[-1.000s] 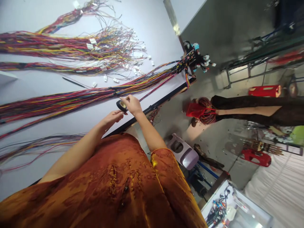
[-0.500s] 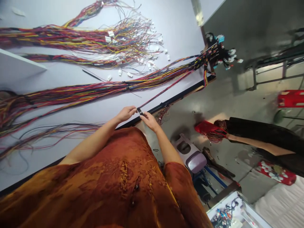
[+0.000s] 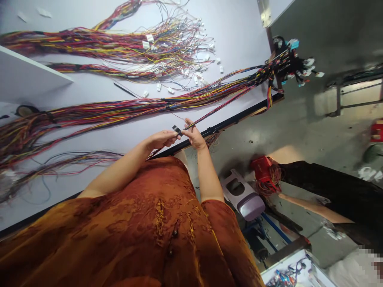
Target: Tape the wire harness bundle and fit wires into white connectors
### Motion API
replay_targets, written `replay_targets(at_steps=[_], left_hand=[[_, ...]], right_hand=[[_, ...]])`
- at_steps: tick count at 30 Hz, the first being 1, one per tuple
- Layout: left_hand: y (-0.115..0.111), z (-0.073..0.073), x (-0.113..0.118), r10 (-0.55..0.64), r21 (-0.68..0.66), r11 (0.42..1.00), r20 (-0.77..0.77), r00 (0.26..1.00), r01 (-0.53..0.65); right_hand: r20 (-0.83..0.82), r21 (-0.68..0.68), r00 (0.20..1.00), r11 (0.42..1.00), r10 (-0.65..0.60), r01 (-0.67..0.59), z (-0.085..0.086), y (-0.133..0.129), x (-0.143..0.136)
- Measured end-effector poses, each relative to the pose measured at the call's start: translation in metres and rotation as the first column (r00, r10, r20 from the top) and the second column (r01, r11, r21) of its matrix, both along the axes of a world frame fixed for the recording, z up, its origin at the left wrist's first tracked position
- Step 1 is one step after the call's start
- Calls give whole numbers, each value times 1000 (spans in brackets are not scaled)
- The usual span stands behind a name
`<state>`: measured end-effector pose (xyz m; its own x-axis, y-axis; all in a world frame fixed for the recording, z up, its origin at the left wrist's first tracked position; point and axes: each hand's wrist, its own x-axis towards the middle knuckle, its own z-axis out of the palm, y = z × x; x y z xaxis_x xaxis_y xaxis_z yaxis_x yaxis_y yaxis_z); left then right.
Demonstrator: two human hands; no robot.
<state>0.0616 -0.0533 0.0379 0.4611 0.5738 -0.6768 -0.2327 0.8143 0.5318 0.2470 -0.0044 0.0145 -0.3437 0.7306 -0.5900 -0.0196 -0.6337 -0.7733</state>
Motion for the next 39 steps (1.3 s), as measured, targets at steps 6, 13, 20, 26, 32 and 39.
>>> replay_targets(at_steps=[6, 13, 20, 26, 32, 39], left_hand=[[4, 5, 11, -24, 213, 969, -428, 903, 126], [-1, -15, 17, 66, 379, 846, -772, 632, 375], [5, -38, 17, 157, 447, 845, -731, 664, 292], [20, -40, -2, 70, 294, 938, -679, 730, 183], [15, -40, 1, 100, 360, 890, -754, 649, 281], [10, -48, -11, 157, 345, 925, -726, 669, 158]], right_hand=[[-144, -94, 954, 956, 262, -277, 8, -8, -4], [184, -100, 983, 995, 26, -8, 15, -47, -7], [477, 219, 877, 974, -61, -51, 15, -50, -43], [438, 461, 896, 837, 74, -294, 48, -110, -58], [785, 254, 615, 869, 71, -425, -16, -114, -49], [891, 221, 440, 745, 108, -630, -38, -82, -77]])
